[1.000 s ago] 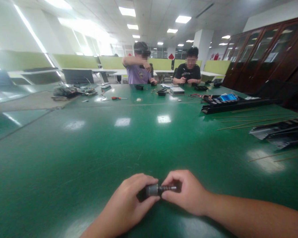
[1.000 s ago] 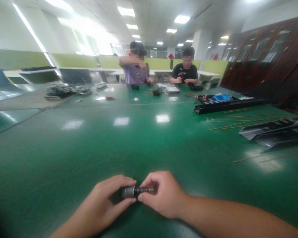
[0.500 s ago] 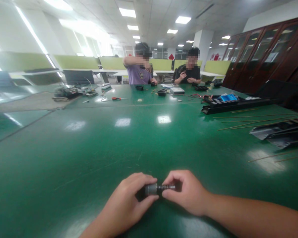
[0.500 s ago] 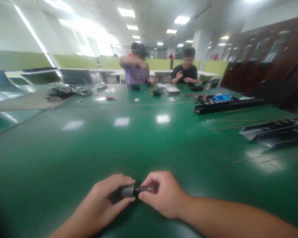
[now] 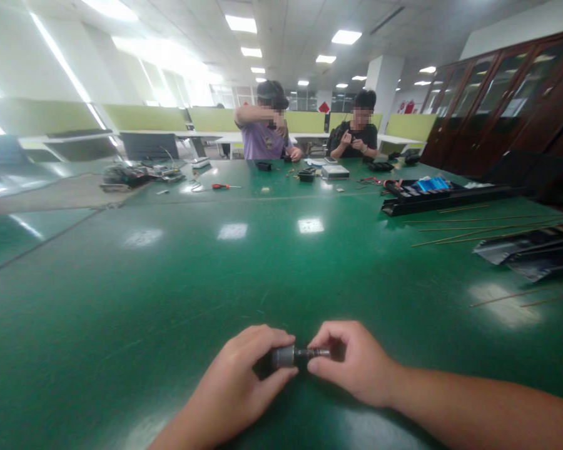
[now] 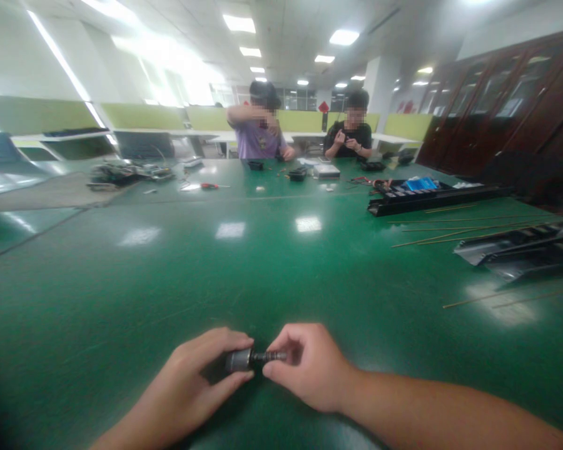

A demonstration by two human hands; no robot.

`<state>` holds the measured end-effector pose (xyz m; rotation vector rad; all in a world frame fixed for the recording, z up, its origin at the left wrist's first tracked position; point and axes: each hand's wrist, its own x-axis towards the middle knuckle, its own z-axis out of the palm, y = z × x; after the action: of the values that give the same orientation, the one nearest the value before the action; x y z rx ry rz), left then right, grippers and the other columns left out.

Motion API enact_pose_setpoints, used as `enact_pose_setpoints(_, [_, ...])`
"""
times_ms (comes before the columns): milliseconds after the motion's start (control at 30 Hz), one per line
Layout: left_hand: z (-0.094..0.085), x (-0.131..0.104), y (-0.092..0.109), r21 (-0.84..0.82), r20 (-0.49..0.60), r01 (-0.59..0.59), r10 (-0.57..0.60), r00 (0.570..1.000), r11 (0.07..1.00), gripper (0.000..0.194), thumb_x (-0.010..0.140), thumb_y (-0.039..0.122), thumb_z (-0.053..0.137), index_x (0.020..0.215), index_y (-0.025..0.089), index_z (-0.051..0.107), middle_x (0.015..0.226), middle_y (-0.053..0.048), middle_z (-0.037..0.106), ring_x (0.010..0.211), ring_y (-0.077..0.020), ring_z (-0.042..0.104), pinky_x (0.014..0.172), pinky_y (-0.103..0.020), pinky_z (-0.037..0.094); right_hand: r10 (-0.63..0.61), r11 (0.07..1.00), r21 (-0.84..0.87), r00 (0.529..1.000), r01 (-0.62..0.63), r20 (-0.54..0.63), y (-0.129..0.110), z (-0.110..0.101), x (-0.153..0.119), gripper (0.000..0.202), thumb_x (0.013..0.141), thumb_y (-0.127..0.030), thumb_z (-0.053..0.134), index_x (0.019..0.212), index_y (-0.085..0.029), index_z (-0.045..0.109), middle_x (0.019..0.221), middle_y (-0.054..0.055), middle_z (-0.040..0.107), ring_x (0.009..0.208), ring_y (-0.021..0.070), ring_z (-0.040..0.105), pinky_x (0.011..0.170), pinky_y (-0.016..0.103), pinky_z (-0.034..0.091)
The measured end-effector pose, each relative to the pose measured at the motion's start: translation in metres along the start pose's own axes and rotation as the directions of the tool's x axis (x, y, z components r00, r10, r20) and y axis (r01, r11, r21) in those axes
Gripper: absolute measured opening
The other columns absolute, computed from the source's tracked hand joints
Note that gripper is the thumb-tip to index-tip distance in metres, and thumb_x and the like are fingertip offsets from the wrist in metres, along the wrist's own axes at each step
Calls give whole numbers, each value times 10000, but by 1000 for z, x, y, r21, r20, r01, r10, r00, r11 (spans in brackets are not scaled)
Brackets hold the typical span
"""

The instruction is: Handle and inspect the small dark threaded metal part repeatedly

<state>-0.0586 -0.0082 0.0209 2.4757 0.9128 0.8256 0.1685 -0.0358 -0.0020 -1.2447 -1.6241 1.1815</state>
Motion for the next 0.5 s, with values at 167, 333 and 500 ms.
enact_pose_setpoints(167, [-1, 2, 0, 0, -9, -6, 6, 1000, 1000, 230, 849, 200, 677, 1075, 234, 649, 982, -35, 725, 875, -166, 692, 779, -267, 561, 14, 1000, 16, 1000, -14, -9, -1, 0, 1, 112, 719, -215, 769, 801, -165, 713, 704, -1, 669, 644, 140, 570, 611, 242, 426])
enact_pose_setpoints(333, [-3, 2, 1, 4, -21, -23, 23, 1000, 1000, 227, 849, 203, 676, 1071, 239, 648, 974, -24, 729, 867, -158, 696, 772, -254, 566, 18, 999, 37, 1000, -17, -14, 0, 0, 1, 101, 733, -222, 764, 791, -165, 705, 672, -11, 649, 609, 129, 551, 586, 236, 408])
enact_pose_setpoints(500, [-4, 1, 0, 17, -23, -21, 21, 1000, 1000, 238, 849, 207, 680, 1082, 245, 647, 991, -28, 728, 887, -168, 694, 790, -266, 568, 15, 999, 35, 1000, -15, -9, -2, -1, 1, 105, 746, -234, 759, 781, -162, 692, 659, -14, 638, 600, 126, 545, 577, 234, 401])
